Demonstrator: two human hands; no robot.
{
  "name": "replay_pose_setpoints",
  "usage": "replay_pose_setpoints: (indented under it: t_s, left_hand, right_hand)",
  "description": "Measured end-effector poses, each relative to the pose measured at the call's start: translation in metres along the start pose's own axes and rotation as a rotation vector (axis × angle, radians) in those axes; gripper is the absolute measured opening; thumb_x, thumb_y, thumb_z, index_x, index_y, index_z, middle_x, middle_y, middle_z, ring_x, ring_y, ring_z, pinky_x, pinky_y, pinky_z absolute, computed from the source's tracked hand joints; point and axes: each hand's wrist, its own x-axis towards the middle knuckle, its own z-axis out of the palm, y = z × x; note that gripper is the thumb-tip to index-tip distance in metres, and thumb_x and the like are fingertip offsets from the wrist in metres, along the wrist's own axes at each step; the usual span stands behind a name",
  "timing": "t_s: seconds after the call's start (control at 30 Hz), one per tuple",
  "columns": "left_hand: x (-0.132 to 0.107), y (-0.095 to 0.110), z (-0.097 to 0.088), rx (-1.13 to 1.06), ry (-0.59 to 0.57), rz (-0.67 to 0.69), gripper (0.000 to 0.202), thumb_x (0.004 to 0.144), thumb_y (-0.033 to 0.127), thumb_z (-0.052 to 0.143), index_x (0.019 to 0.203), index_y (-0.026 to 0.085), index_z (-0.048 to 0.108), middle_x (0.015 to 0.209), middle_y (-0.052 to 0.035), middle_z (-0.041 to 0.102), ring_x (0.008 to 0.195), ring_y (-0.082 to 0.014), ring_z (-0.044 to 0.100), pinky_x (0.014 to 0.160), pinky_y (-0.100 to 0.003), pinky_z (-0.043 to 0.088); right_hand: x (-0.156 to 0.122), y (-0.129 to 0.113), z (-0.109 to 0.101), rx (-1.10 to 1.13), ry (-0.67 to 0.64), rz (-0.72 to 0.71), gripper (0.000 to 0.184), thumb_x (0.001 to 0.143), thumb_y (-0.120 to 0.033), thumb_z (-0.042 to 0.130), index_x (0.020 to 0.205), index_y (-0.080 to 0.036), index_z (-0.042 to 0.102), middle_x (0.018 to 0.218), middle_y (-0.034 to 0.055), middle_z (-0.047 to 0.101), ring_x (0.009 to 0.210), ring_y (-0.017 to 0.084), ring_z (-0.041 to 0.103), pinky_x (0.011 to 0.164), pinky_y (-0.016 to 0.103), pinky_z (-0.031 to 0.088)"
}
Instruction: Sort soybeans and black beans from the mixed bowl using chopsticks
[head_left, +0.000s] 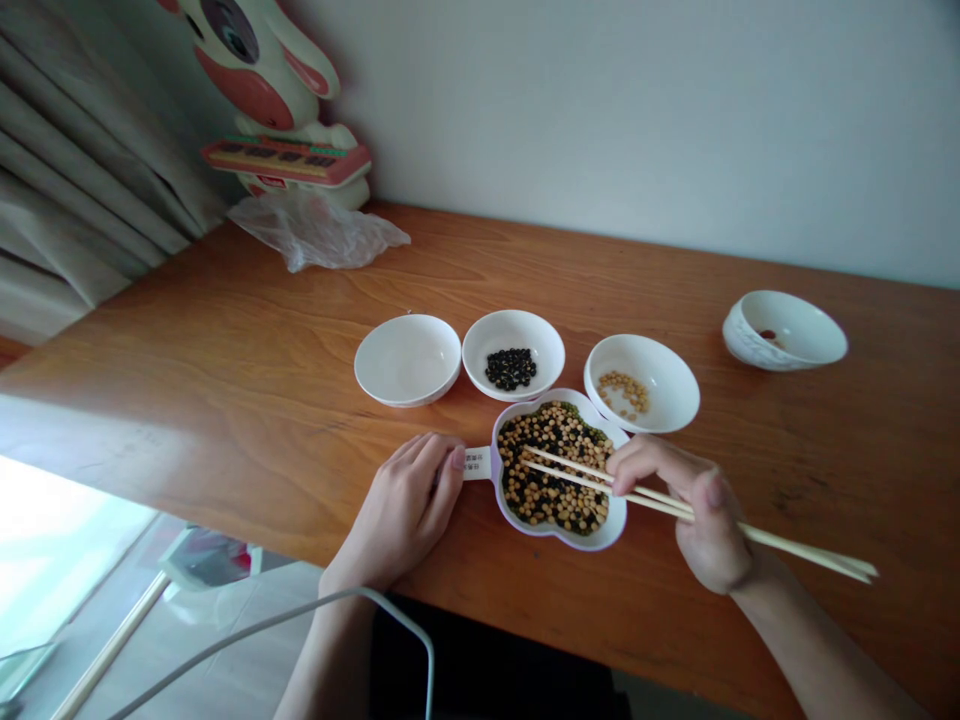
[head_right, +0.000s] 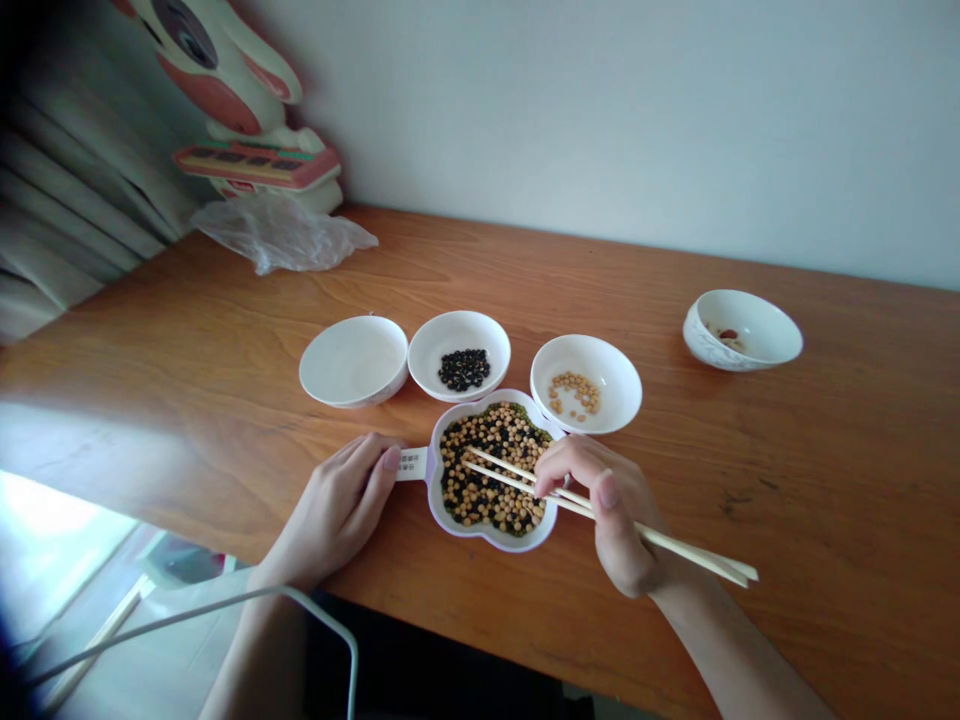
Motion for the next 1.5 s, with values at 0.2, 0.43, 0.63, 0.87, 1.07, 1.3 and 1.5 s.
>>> replay_pose_setpoints:
  t_s: [0.2,0.43,0.63,0.87,1.07,1.3,1.5]
  left_hand:
    - [0.0,0.0,0.0,0.002,-0.005,-0.003,0.025,0.112,0.032,0.04,0.093,0.023,0.053,0.089,-0.0022,0.062,0.082,-0.019,0.059,0.08,-0.033,0.043]
    - [0.001,0.0,0.001,0.007,0.002,0.004,0.026,0.112,0.032,0.039,0.093,0.023,0.053,0.088,-0.0027,0.062,0.08,-0.0195,0.059,0.079,-0.033,0.044]
    - [0.001,0.0,0.0,0.019,0.005,0.008,0.025,0.112,0.031,0.039,0.093,0.023,0.054,0.089,-0.0035,0.063,0.081,-0.0199,0.061,0.077,-0.033,0.045]
    - [0.001,0.0,-0.001,0.019,0.001,0.016,0.025,0.112,0.031,0.039,0.094,0.023,0.054,0.088,-0.003,0.063,0.08,-0.0191,0.06,0.079,-0.033,0.045]
    - [0.0,0.0,0.0,0.0,-0.007,0.006,0.025,0.113,0.031,0.039,0.096,0.023,0.055,0.09,-0.0031,0.063,0.082,-0.0191,0.059,0.081,-0.034,0.045]
    - [0.001,0.0,0.0,0.01,0.001,0.011,0.024,0.112,0.031,0.04,0.094,0.023,0.054,0.089,-0.0033,0.063,0.081,-0.0197,0.059,0.079,-0.034,0.045]
    - [0.001,0.001,0.0,0.029,0.012,0.024,0.023,0.111,0.029,0.042,0.094,0.023,0.055,0.088,-0.003,0.064,0.08,-0.0192,0.06,0.077,-0.033,0.046]
  right_hand:
    - [0.004,-0.006,0.003,-0.026,-0.026,-0.016,0.06,0.108,-0.062,0.021,0.091,-0.025,0.064,0.088,0.0031,0.064,0.086,0.02,0.061,0.083,0.036,0.046]
    - [0.003,-0.005,0.005,0.002,0.024,-0.015,0.059,0.111,-0.054,0.02,0.091,-0.024,0.067,0.087,0.0038,0.068,0.087,0.02,0.063,0.085,0.037,0.046]
    - [-0.001,0.001,0.004,0.045,0.049,0.005,0.064,0.109,-0.056,0.018,0.09,-0.026,0.07,0.086,0.0053,0.068,0.085,0.023,0.063,0.083,0.039,0.047]
    - [0.006,-0.012,-0.009,0.069,0.08,0.056,0.08,0.1,-0.077,0.01,0.078,-0.024,0.066,0.074,0.0042,0.062,0.073,0.021,0.059,0.073,0.037,0.047]
    - [0.003,-0.007,-0.012,0.03,0.026,0.088,0.08,0.099,-0.078,0.008,0.082,-0.025,0.065,0.079,0.0049,0.064,0.077,0.023,0.061,0.075,0.038,0.047]
    - [0.001,-0.003,-0.01,0.028,0.012,0.092,0.074,0.102,-0.073,0.011,0.084,-0.026,0.066,0.08,0.0048,0.064,0.079,0.024,0.06,0.075,0.038,0.045]
    - [0.0,-0.001,-0.012,0.036,-0.014,0.101,0.075,0.101,-0.074,0.013,0.083,-0.025,0.066,0.08,0.0061,0.064,0.078,0.025,0.059,0.074,0.039,0.045]
